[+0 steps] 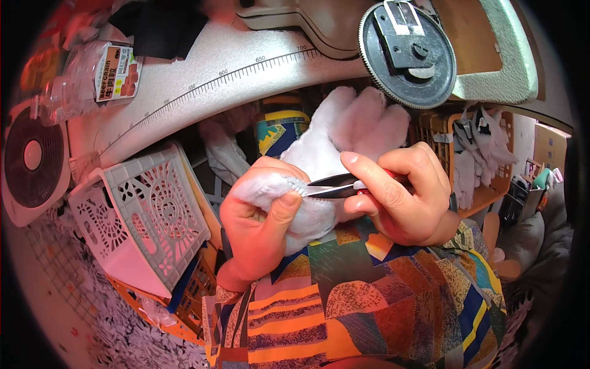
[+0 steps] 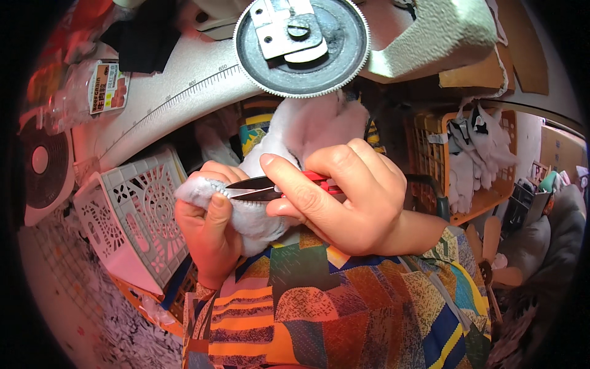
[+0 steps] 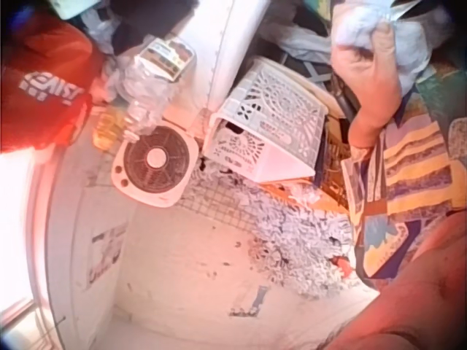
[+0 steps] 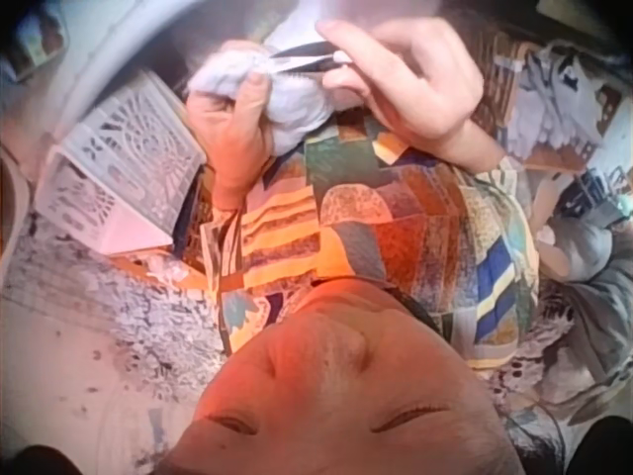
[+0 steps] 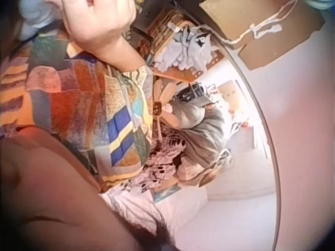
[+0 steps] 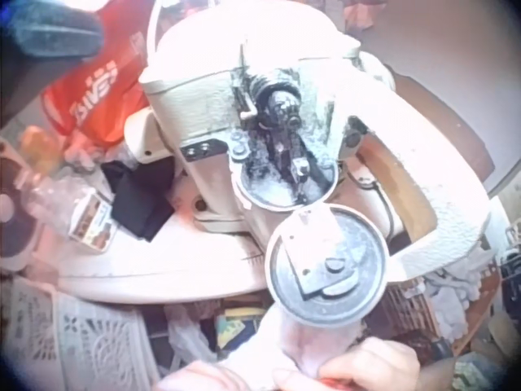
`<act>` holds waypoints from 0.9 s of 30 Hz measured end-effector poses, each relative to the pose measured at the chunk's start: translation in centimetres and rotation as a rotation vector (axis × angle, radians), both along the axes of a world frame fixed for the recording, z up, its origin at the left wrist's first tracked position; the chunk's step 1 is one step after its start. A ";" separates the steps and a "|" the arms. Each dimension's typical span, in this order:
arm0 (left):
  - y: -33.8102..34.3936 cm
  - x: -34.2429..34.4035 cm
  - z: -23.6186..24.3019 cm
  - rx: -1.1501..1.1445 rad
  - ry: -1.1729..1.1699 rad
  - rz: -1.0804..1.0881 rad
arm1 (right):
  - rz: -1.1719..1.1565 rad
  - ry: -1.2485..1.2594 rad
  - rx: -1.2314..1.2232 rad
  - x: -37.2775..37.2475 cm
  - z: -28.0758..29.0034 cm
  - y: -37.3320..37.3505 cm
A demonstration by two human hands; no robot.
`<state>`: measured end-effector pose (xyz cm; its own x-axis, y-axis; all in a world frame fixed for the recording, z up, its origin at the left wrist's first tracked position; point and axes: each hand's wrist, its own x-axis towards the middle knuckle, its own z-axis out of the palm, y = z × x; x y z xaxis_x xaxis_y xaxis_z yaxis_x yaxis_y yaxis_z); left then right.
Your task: Sewing and assembling pieces of a white and black plush toy using a specialized sewing machine.
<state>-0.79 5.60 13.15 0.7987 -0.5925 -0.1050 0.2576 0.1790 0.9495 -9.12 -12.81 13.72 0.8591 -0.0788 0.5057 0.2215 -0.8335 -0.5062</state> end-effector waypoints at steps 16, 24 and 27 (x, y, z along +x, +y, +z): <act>0.1 0.0 -0.2 -0.012 -0.030 0.003 | -0.015 0.028 -0.091 -0.5 0.6 -0.1; 0.0 -0.3 -0.5 -0.023 -0.059 0.027 | -0.015 -0.022 -0.164 -0.5 0.2 0.1; 0.0 -0.6 -0.6 -0.060 -0.005 0.024 | -0.020 -0.044 -0.161 -0.5 0.2 0.3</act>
